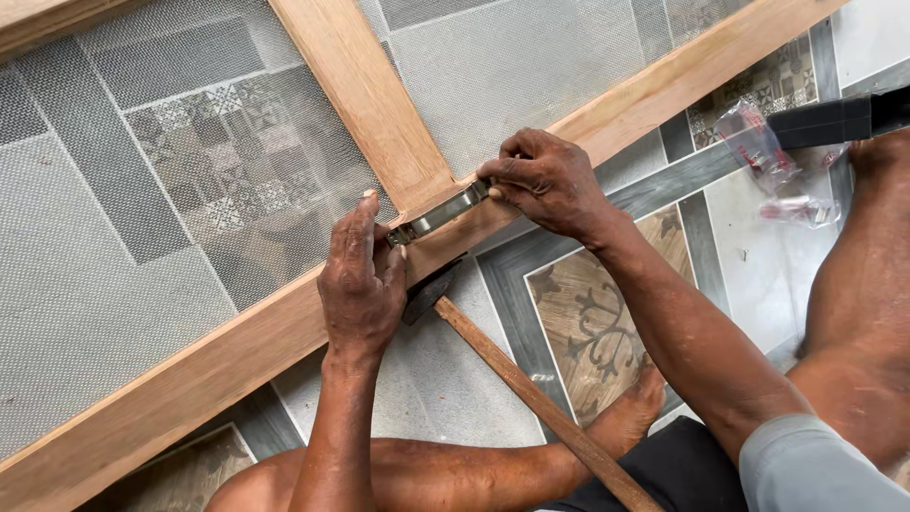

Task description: The person assembles components of a wooden frame by positioning metal hinges and brackets against the wood and securing them using a hammer.

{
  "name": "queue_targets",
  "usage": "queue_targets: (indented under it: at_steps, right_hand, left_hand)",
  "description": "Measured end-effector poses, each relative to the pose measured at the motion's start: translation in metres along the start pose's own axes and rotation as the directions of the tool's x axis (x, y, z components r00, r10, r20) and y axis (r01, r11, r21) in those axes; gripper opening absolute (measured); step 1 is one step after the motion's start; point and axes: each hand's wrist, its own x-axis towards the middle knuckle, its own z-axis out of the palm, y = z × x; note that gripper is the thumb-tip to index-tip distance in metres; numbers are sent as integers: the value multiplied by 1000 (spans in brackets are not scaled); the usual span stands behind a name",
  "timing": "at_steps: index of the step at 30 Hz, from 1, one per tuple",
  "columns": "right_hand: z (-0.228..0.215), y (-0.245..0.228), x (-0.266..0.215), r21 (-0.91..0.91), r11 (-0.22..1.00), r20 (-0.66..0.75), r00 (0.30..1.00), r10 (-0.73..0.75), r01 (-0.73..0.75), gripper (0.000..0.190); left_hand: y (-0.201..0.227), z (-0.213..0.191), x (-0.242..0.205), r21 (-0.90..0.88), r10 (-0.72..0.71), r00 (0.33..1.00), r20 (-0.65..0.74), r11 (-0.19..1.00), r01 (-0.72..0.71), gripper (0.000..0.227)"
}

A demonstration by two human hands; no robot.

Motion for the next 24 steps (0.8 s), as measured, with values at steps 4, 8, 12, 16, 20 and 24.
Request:
queue_targets:
  at_steps: [4, 8, 12, 16, 20, 24]
  right_hand:
    - [2, 1, -3, -34, 999, -55, 998, -40, 39, 28]
    - [6, 4, -5, -40, 998, -84, 995, -60, 56, 27]
    - [10, 6, -6, -4, 999, -98, 995, -33, 32, 23]
    - [12, 7, -8, -40, 999, -106, 994, -38, 34, 22]
    - [13, 9, -9, -104, 993, -88, 994, -65, 55, 26]
    - [13, 9, -21, -94, 994, -74, 996, 52, -59, 33]
  left_hand:
    - [-2, 3, -1, 2, -31, 1000, 3, 1000, 31, 72]
    - [-3, 6, -2, 16, 50, 997, -58, 999, -50, 74]
    - [-3, 7, -4, -8, 24, 999, -42, 1000, -24, 75]
    - [-5, 8, -4, 8, 10, 1000, -23, 1000, -10, 76]
    - [-5, 4, 1, 15, 40, 999, -19, 999, -39, 75]
    - [0, -3, 0, 56, 34, 999, 19, 998, -35, 65]
